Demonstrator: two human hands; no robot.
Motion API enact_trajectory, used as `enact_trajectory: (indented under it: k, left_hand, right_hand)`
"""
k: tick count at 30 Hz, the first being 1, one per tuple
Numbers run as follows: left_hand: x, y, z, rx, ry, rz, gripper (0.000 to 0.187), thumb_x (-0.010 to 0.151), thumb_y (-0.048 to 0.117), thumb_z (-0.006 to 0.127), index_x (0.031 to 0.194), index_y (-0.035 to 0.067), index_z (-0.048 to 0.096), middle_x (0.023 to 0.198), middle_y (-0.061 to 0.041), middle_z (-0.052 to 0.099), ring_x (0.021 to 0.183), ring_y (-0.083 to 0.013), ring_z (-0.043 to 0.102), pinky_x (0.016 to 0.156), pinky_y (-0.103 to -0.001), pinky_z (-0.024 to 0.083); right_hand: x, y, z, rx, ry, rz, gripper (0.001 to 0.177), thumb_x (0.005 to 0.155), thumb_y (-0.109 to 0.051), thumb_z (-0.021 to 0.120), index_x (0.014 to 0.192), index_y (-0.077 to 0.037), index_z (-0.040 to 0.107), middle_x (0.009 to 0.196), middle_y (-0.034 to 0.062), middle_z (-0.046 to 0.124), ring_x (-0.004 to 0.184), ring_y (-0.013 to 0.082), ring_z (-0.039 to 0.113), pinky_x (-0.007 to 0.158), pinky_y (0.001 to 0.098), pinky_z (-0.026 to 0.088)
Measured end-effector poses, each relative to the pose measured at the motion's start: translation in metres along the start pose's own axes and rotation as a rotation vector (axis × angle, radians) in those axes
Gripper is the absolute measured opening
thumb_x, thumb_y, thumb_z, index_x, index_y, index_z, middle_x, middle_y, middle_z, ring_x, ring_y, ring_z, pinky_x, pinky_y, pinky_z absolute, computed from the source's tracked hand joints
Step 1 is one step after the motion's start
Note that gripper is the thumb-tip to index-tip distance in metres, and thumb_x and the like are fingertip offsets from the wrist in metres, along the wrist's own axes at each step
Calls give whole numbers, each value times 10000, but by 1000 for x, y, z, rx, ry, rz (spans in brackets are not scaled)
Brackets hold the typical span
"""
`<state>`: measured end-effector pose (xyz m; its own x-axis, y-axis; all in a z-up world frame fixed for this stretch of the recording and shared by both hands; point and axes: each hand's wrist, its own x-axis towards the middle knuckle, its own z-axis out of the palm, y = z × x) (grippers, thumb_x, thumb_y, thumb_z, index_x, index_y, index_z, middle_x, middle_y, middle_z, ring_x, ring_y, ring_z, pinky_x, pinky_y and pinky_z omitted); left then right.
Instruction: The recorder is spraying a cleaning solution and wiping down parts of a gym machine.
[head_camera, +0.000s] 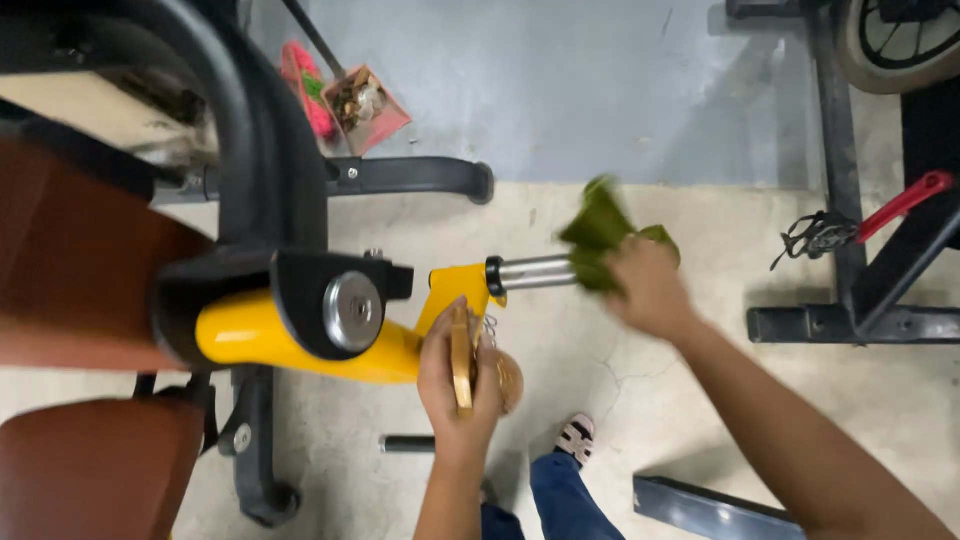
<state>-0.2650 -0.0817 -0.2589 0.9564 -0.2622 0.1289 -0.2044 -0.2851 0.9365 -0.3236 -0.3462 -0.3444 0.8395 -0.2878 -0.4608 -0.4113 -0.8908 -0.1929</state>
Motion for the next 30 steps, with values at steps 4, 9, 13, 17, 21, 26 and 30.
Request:
enact_trajectory:
  k: [4, 9, 13, 17, 21, 26, 30]
  left_hand:
    - [-1, -5, 6, 113, -3, 98, 374, 876, 9, 678, 1233, -68, 597, 1378, -237, 624, 1240, -358, 645, 1061, -411, 495]
    - [4, -11, 19, 192, 8, 92, 304, 863, 13, 677, 1157, -35, 620, 1433, -283, 530, 1312, -410, 569, 1048, -431, 479]
    - [7, -31, 38, 160, 12, 93, 318, 890, 15, 666, 1199, -34, 607, 1393, -247, 580, 1300, -389, 593, 1093, -438, 471]
    - [17, -53, 56, 42, -98, 129, 351, 915, 7, 672, 1252, -23, 578, 1367, -214, 596, 1272, -345, 621, 1085, -404, 490]
    - [25, -55, 60, 12, -149, 35, 377, 934, -8, 656, 1302, -9, 571, 1310, -180, 620, 1161, -278, 670, 1002, -354, 545]
    - [24, -78, 64, -13, -93, -31, 389, 918, 11, 680, 1289, -2, 566, 1283, -156, 637, 1152, -274, 668, 952, -351, 547]
    - [20, -93, 66, 204, -67, 66, 348, 908, 59, 714, 1238, 28, 611, 1259, -139, 673, 1226, -346, 595, 1097, -448, 438]
  right_hand:
    - [39, -22, 106, -130, 201, -227, 703, 852, -473, 600, 1421, -70, 506, 1668, 267, 117, 1516, 470, 43, 1163, 705, 129]
    - [119, -96, 162, -121, 350, -395, 689, 849, -258, 579, 1492, -31, 483, 1530, 282, 334, 1468, 457, 196, 1160, 643, 176]
    - [114, -89, 122, -197, 305, -268, 510, 990, -211, 581, 1477, -64, 551, 1289, 184, 624, 1275, 373, 536, 1106, 528, 400]
    - [95, -45, 50, -156, -11, -150, 648, 770, -591, 764, 1264, -200, 612, 1032, 89, 706, 974, 283, 667, 840, 433, 518]
    - [57, 28, 47, -161, 211, -139, 771, 654, -638, 828, 1236, -172, 634, 1071, 101, 709, 1042, 286, 645, 970, 481, 461]
    - [47, 77, 122, -329, 640, -196, 584, 796, -378, 762, 1333, -203, 614, 1243, 127, 689, 1243, 335, 602, 1172, 514, 342]
    - [69, 28, 122, -398, 375, -206, 464, 946, -115, 617, 1403, -168, 557, 1227, 171, 637, 1256, 381, 567, 1197, 544, 301]
